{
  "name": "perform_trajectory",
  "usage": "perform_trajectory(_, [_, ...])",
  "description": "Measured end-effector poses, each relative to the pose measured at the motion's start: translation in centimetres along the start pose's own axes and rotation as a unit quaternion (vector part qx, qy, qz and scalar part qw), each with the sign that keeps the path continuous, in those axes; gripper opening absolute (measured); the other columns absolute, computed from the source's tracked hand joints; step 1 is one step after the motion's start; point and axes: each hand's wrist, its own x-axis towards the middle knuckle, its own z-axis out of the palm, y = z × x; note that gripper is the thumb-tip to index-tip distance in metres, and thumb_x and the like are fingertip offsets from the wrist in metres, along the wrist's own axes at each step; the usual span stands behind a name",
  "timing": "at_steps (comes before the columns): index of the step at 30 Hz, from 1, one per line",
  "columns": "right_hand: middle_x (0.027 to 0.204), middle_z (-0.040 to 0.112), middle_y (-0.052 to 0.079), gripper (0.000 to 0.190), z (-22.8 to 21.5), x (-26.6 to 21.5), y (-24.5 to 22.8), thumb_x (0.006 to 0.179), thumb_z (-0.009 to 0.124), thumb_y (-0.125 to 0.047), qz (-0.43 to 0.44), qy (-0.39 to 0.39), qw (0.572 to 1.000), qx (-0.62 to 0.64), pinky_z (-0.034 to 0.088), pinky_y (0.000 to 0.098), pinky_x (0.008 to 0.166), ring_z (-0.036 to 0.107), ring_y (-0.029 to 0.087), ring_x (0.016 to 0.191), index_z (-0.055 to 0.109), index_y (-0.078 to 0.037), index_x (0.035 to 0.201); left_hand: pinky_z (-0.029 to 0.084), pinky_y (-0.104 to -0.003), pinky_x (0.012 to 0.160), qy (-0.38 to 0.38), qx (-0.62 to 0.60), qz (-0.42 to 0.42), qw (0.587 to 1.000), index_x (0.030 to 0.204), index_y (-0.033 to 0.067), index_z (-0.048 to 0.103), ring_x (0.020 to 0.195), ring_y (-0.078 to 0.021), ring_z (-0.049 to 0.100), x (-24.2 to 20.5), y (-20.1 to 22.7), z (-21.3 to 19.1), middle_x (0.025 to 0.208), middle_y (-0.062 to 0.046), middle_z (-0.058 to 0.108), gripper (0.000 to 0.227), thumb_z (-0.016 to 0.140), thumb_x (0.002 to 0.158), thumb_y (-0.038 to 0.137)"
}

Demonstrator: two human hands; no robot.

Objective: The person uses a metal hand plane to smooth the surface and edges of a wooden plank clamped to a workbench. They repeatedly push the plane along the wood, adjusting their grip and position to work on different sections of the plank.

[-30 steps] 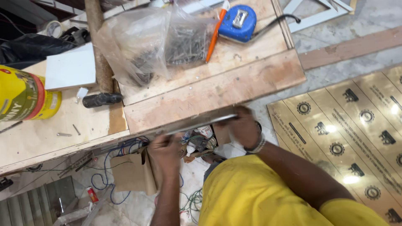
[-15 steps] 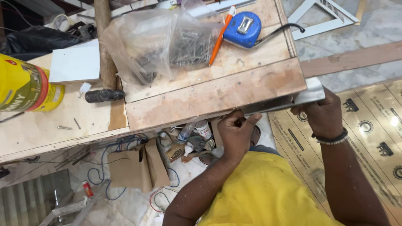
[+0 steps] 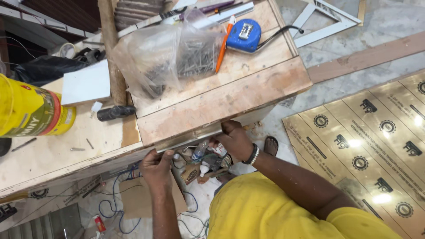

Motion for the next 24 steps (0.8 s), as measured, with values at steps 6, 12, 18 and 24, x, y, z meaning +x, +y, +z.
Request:
perform_trajectory(6, [0.083, 0.076, 0.012, 0.025, -11.9, -2.3, -1.9, 0.082, 0.055, 0.016, -0.018, 0.117, 0.993, -0.007, 0.063, 0.0309, 0.062, 0.074, 0.018, 0.068, 0.069, 0.006, 0.101, 0.04, -0.02, 0.055, -0.041, 0.105, 0.055, 0.992, 0.086, -0.0001, 0.077, 0.062, -0.0032, 0.049, -4.3, 0.8, 11.6, 0.072, -0.002, 0.065, 0.014, 0.09, 0.081, 0.004])
perform_trajectory(12, [0.089, 0.072, 0.011, 0.018, -25.2, -6.0, -8.2, 0.103, 0.051, 0.009, -0.094, 0.223, 0.961, -0.134, 0.052, 0.0269, 0.062, 0.068, 0.015, 0.073, 0.066, 0.003, 0.111, 0.05, -0.02, 0.061, -0.203, -0.086, -0.025, 0.975, 0.092, 0.0007, 0.078, 0.067, -0.0012, 0.061, -8.2, 1.7, 26.8, 0.079, 0.006, 0.073, 0.011, 0.081, 0.087, 0.01])
perform_trajectory(18, [0.084, 0.073, 0.013, 0.024, -28.9, -7.1, -10.7, 0.088, 0.057, 0.015, -0.082, 0.214, 0.96, -0.163, 0.06, 0.0296, 0.065, 0.072, 0.017, 0.071, 0.066, 0.006, 0.107, 0.04, -0.023, 0.053, -0.207, 0.005, -0.029, 0.978, 0.076, -0.0028, 0.072, 0.06, -0.0027, 0.047, -8.9, 0.2, 30.1, 0.066, 0.006, 0.06, 0.024, 0.09, 0.085, 0.01])
perform_trajectory(24, [0.083, 0.075, 0.011, 0.023, -16.6, -5.2, -5.8, 0.089, 0.055, 0.014, -0.047, 0.095, 0.992, -0.07, 0.063, 0.0292, 0.064, 0.074, 0.017, 0.071, 0.067, 0.005, 0.106, 0.049, -0.019, 0.061, -0.121, 0.033, 0.013, 0.992, 0.093, 0.0029, 0.079, 0.067, -0.0006, 0.056, -4.9, -3.4, 15.7, 0.078, 0.004, 0.073, 0.013, 0.085, 0.082, 0.004])
